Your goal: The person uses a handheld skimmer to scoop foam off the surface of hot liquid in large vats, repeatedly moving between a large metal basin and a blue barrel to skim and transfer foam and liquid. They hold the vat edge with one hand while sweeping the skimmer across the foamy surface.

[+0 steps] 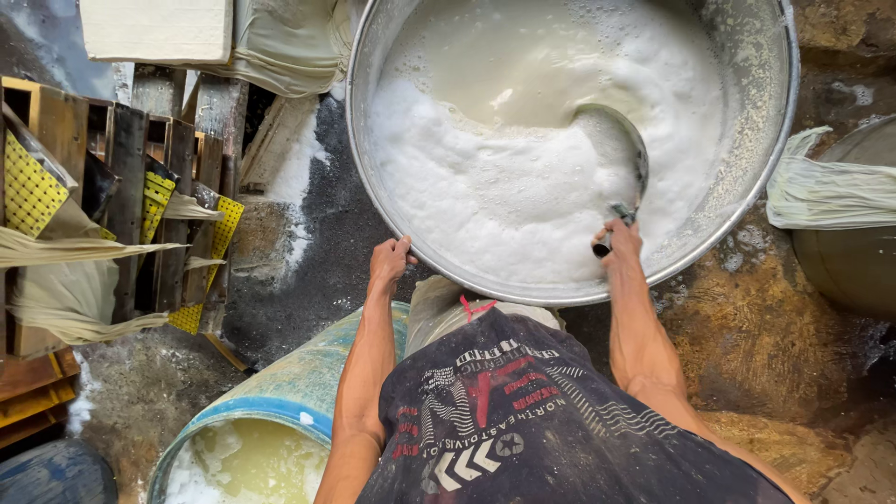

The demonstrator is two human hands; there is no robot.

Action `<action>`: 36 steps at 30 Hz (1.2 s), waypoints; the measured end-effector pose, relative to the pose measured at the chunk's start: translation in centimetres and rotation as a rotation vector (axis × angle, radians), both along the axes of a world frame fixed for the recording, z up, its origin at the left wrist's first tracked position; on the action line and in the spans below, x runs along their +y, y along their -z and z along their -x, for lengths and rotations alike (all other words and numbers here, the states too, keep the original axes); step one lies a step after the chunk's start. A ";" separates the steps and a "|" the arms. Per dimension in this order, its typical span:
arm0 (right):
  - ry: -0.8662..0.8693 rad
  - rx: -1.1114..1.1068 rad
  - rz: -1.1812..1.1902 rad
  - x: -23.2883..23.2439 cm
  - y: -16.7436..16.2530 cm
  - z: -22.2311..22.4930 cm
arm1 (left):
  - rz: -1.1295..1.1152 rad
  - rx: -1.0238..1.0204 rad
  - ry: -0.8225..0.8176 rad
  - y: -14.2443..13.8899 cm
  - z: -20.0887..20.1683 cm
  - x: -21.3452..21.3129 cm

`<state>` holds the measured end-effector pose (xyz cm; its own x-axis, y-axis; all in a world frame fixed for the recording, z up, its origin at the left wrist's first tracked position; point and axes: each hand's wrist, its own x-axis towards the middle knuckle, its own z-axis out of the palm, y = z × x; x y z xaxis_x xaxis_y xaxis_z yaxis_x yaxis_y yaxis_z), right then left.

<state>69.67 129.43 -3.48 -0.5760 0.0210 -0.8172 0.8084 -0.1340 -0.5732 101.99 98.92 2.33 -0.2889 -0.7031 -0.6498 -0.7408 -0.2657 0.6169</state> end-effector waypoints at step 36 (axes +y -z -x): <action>-1.461 0.791 -0.691 -21.7 -3.6 11.3 | 0.065 -0.186 -0.049 0.7 1.9 -0.3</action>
